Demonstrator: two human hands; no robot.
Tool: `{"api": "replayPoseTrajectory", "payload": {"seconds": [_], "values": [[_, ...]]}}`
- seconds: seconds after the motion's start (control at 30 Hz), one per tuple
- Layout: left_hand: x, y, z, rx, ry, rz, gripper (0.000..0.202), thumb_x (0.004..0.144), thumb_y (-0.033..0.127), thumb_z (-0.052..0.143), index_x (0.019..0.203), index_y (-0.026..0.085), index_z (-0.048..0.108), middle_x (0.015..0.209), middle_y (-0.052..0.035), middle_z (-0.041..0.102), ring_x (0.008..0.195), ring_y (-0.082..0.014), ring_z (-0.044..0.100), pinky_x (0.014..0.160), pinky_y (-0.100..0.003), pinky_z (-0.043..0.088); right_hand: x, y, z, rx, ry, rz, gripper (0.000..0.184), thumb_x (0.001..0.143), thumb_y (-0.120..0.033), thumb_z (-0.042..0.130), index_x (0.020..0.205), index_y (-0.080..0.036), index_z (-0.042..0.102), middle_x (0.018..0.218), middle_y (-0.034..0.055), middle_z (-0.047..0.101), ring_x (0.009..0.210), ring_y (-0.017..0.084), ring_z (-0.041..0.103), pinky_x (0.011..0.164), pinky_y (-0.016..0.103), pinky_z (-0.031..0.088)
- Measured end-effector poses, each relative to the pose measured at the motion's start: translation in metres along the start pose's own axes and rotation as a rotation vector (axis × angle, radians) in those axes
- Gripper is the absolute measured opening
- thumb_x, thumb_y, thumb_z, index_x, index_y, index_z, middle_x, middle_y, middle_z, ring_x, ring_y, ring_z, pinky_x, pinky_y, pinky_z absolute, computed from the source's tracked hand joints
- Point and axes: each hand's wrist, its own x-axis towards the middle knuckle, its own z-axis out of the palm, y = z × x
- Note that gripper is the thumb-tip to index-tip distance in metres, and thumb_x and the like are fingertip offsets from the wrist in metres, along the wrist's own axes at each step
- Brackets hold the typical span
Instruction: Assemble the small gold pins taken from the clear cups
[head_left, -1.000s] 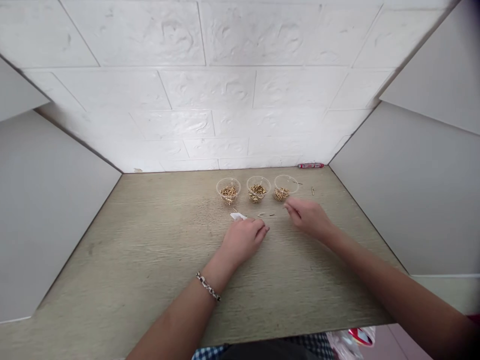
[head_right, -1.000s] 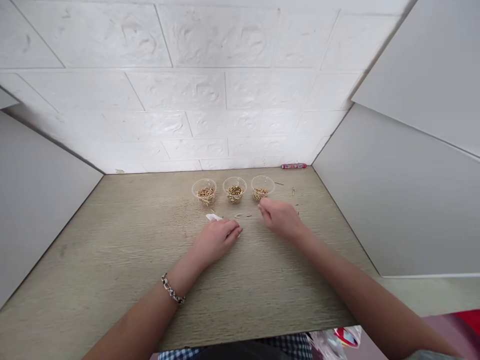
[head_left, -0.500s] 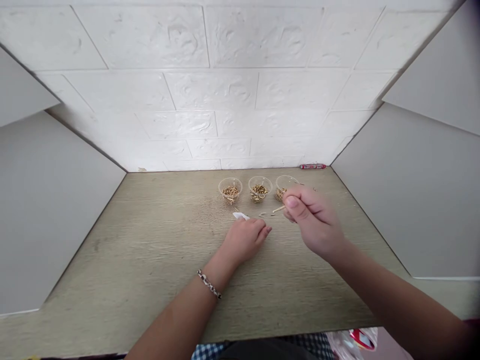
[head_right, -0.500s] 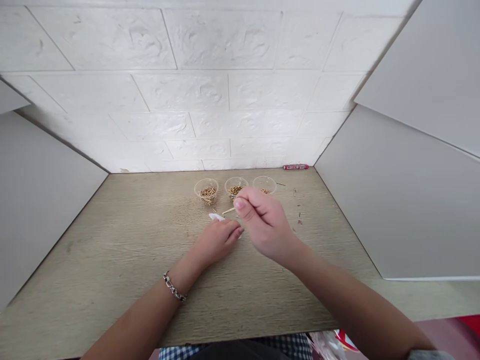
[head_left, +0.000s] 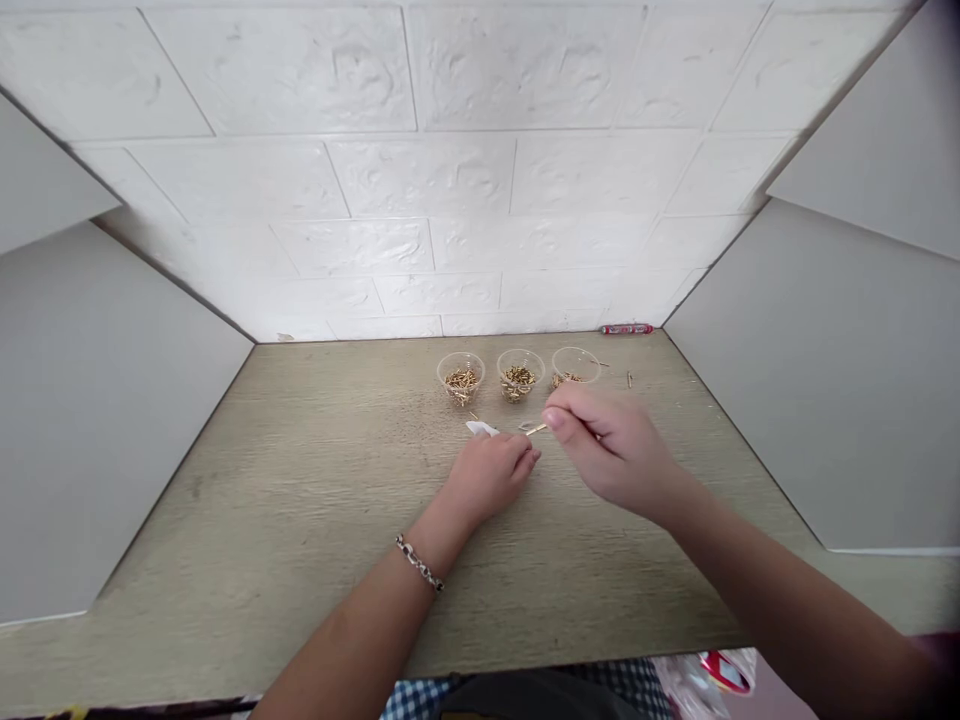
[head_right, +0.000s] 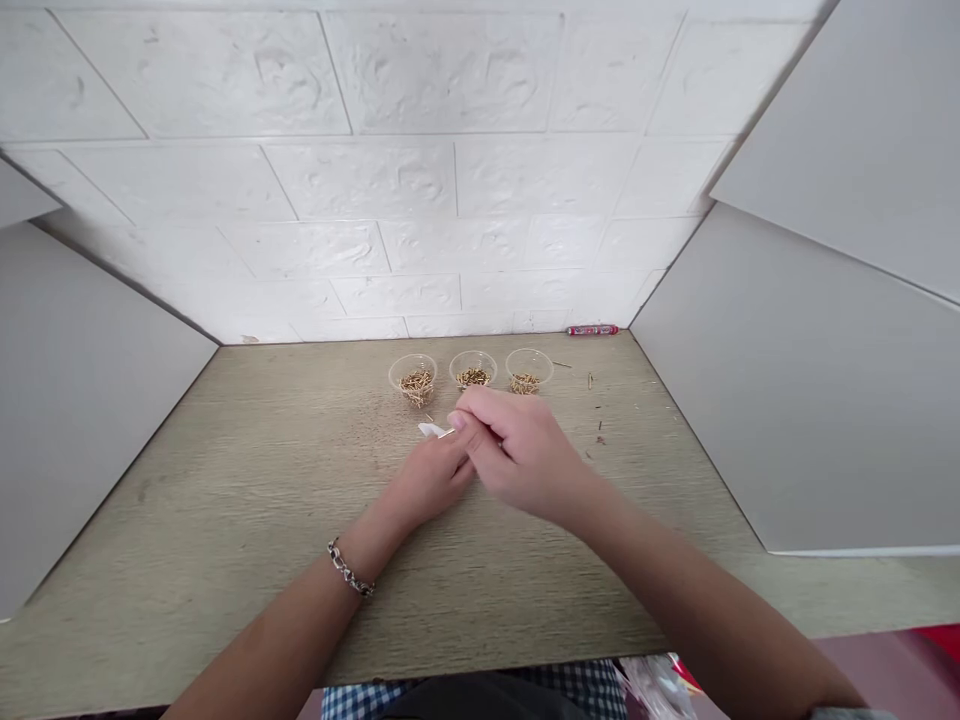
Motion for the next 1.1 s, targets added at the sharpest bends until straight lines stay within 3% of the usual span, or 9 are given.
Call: {"api": "replayPoseTrajectory", "payload": {"seconds": [0.1,0.2,0.3,0.5,0.73,0.87,0.97,1.1], "values": [[0.0,0.0,-0.001,0.065,-0.008,0.025,0.032,0.091,0.031,0.032,0.083,0.017,0.059,0.083,-0.0057,0.066,0.075,-0.0181,0.059,0.067,-0.028,0.041,-0.01,0.044,-0.003,-0.479,-0.117,0.152,0.026,0.087,-0.026,0.037,0.062,-0.019,0.035,0.057,-0.0008,0.042,0.051,0.011,0.034,0.049,0.026,0.021],[0.0,0.0,-0.003,0.066,-0.021,0.025,0.03,0.092,0.03,0.032,0.082,0.017,0.057,0.083,-0.0052,0.065,0.075,-0.0172,0.059,0.065,-0.027,0.04,-0.025,0.087,-0.001,-0.725,-0.237,0.311,0.024,0.087,-0.025,0.033,0.066,-0.019,0.043,0.061,0.0025,0.05,0.052,0.013,0.037,0.05,0.027,0.019],[0.0,0.0,-0.004,0.058,-0.023,0.019,0.029,0.092,0.03,0.032,0.084,0.017,0.057,0.085,-0.005,0.066,0.076,-0.017,0.059,0.066,-0.028,0.04,-0.034,0.107,0.001,-0.729,-0.288,0.32,0.023,0.086,-0.024,0.035,0.068,-0.018,0.048,0.064,0.0047,0.055,0.055,0.014,0.041,0.051,0.027,0.019],[0.0,-0.001,-0.002,0.081,-0.017,0.024,0.028,0.091,0.029,0.032,0.084,0.017,0.057,0.086,-0.0047,0.066,0.078,-0.017,0.059,0.068,-0.028,0.04,-0.033,0.105,0.006,-0.676,-0.317,0.279,0.023,0.085,-0.023,0.035,0.068,-0.018,0.05,0.067,0.0055,0.059,0.058,0.015,0.045,0.053,0.027,0.02],[-0.001,0.001,-0.002,0.085,-0.01,0.019,0.029,0.091,0.031,0.033,0.085,0.018,0.058,0.085,-0.0043,0.066,0.076,-0.0168,0.059,0.065,-0.027,0.039,-0.035,0.114,0.01,-0.622,-0.241,0.338,0.024,0.087,-0.027,0.033,0.07,-0.019,0.047,0.069,0.005,0.058,0.059,0.015,0.046,0.054,0.027,0.023],[-0.001,0.0,-0.005,0.179,0.047,-0.139,0.041,0.093,0.034,0.026,0.076,0.016,0.059,0.077,-0.0067,0.066,0.068,-0.0175,0.059,0.061,-0.028,0.037,-0.037,0.123,-0.003,-0.547,-0.182,0.382,0.025,0.089,-0.029,0.031,0.074,-0.019,0.048,0.069,0.0029,0.058,0.061,0.014,0.049,0.056,0.024,0.03],[0.0,-0.007,-0.013,0.254,0.111,-0.29,0.043,0.092,0.034,0.025,0.07,0.016,0.058,0.072,-0.0073,0.066,0.064,-0.0175,0.058,0.058,-0.029,0.034,-0.04,0.132,-0.02,-0.427,-0.157,0.44,0.019,0.085,-0.028,0.039,0.075,-0.019,0.052,0.069,0.0018,0.059,0.062,0.014,0.051,0.057,0.024,0.034],[-0.001,-0.009,-0.021,0.259,0.169,-0.337,0.046,0.092,0.034,0.023,0.067,0.017,0.057,0.069,-0.0066,0.065,0.062,-0.017,0.057,0.055,-0.029,0.033,-0.046,0.143,-0.042,-0.313,-0.091,0.588,0.018,0.08,-0.032,0.046,0.076,-0.02,0.059,0.069,0.0013,0.06,0.059,0.013,0.05,0.055,0.026,0.035]]}}
